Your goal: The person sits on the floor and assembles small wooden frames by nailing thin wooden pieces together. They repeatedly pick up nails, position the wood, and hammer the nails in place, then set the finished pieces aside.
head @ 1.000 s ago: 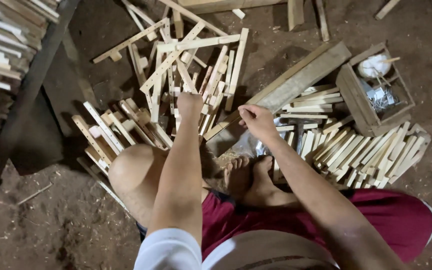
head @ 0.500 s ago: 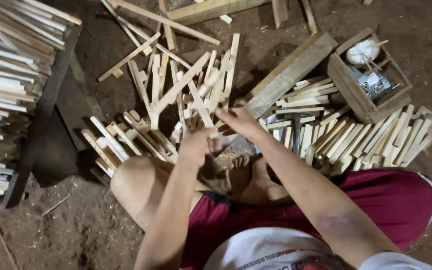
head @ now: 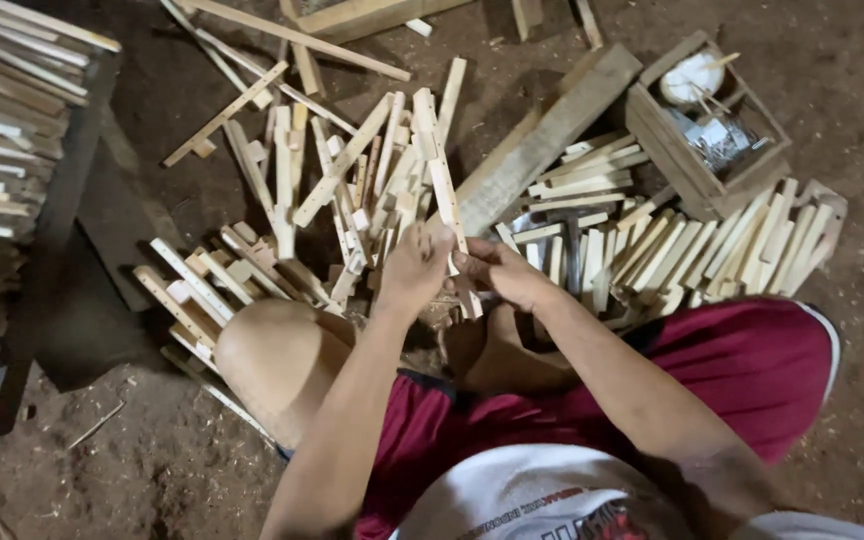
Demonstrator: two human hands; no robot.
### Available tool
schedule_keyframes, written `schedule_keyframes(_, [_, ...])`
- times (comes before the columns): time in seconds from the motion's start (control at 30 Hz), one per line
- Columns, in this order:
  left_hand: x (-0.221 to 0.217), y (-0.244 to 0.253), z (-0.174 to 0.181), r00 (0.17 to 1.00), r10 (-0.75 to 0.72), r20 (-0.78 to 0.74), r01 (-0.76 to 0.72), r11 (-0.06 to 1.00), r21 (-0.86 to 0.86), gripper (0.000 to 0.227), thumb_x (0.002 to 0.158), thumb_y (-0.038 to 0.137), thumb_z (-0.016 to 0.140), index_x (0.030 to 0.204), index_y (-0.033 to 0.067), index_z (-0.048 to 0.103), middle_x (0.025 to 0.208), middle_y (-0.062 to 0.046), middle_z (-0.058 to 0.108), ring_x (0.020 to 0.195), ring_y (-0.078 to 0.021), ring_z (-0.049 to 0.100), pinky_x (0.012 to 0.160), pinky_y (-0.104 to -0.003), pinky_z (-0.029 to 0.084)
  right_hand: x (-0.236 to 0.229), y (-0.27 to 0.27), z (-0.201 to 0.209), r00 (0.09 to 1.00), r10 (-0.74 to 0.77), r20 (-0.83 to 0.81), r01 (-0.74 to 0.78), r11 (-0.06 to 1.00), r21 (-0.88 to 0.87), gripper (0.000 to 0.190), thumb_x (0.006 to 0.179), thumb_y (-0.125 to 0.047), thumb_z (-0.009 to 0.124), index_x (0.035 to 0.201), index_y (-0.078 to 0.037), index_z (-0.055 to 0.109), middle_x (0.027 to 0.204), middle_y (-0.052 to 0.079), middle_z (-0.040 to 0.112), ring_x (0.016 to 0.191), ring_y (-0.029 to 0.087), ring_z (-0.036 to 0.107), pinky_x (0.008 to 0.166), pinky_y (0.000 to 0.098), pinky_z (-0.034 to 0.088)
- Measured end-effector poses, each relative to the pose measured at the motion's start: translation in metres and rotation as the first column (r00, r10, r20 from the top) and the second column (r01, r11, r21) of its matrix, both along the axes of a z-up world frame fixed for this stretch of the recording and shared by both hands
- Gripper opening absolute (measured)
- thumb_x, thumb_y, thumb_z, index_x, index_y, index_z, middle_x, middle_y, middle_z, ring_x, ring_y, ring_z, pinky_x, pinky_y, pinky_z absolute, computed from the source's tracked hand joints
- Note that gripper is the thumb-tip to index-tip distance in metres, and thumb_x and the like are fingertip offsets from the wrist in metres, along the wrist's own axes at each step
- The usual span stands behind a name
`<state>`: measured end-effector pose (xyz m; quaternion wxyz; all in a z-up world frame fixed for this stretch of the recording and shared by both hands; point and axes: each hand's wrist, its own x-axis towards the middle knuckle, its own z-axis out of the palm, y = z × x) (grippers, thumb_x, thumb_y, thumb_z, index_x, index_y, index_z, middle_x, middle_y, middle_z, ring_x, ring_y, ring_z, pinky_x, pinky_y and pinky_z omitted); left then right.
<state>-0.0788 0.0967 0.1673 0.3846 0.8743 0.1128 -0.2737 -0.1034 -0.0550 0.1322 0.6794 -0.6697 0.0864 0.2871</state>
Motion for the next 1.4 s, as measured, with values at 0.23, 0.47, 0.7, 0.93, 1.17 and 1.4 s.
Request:
schedule_keyframes(0.23, [0.044,-0.059,-0.063,0.978,-0.171,0.120,0.169,0.985,0.031,0.051,0.100,0.032,0.057,0.142,0.0031,0.051,0.136,-0.024,0.063,0.128,-0.0374,0.061,0.107,-0.051,0.051,0.004,-0.041,-0.058,0.992,-0.111,-0.051,0.108,0.991,-0.075,0.031,0.100,-0.031,0.066,0.108,-0.002,0.072,0.090,0.020,0.074,0.076,0.026,0.073,0.063,0.0382,0.062])
schedule_keyframes(0.47, [0.061,-0.031,-0.183,0.822,-0.349,0.450,0.144,0.892,0.428,0.034,0.083,0.024,0.070,0.115,0.0111,0.069,0.113,-0.013,0.061,0.108,-0.0396,0.068,0.096,-0.050,0.056,0.006,-0.198,-0.132,0.970,-0.232,0.070,0.206,0.636,-0.743,0.031,0.091,-0.040,0.065,0.112,-0.021,0.078,0.090,0.006,0.078,0.097,0.030,0.075,0.086,0.0425,0.058])
schedule_keyframes(0.7, [0.067,-0.051,-0.190,0.764,-0.461,0.451,0.216,0.842,0.494,0.035,0.089,0.022,0.072,0.123,0.0176,0.069,0.112,-0.009,0.060,0.113,-0.0312,0.063,0.100,-0.044,0.051,-0.020,-0.244,-0.204,0.918,-0.397,-0.018,0.113,0.303,-0.946,0.038,0.094,-0.035,0.066,0.103,0.001,0.065,0.092,0.024,0.072,0.095,0.043,0.074,0.083,0.0512,0.060])
schedule_keyframes(0.93, [0.060,-0.054,-0.185,0.779,-0.369,0.506,0.167,0.901,0.400,0.042,0.092,0.028,0.073,0.131,0.0155,0.063,0.119,-0.015,0.059,0.117,-0.0360,0.062,0.100,-0.050,0.049,-0.014,-0.241,-0.174,0.865,-0.479,-0.150,-0.006,0.290,-0.957,0.050,0.104,-0.044,0.055,0.118,0.002,0.042,0.104,0.020,0.067,0.106,0.043,0.071,0.094,0.0553,0.055])
schedule_keyframes(1.17, [0.052,-0.039,-0.194,0.727,-0.219,0.651,0.007,0.950,0.312,0.036,0.090,0.034,0.076,0.121,0.0175,0.067,0.109,-0.014,0.064,0.107,-0.0377,0.067,0.096,-0.047,0.053,-0.028,-0.229,-0.161,0.866,-0.446,-0.227,-0.063,0.353,-0.933,0.044,0.100,-0.027,0.054,0.119,0.013,0.050,0.098,0.022,0.069,0.101,0.043,0.072,0.090,0.0543,0.056])
schedule_keyframes(1.4, [0.039,-0.044,-0.160,0.668,-0.088,0.739,-0.060,0.983,0.171,0.032,0.084,0.027,0.079,0.113,0.0147,0.071,0.097,-0.018,0.066,0.096,-0.0423,0.068,0.088,-0.049,0.056,-0.043,-0.251,-0.167,0.819,-0.554,-0.151,0.157,0.469,-0.869,0.012,0.087,-0.009,0.065,0.080,-0.003,0.072,0.052,0.009,0.061,0.046,0.030,0.067,0.056,0.0464,0.058])
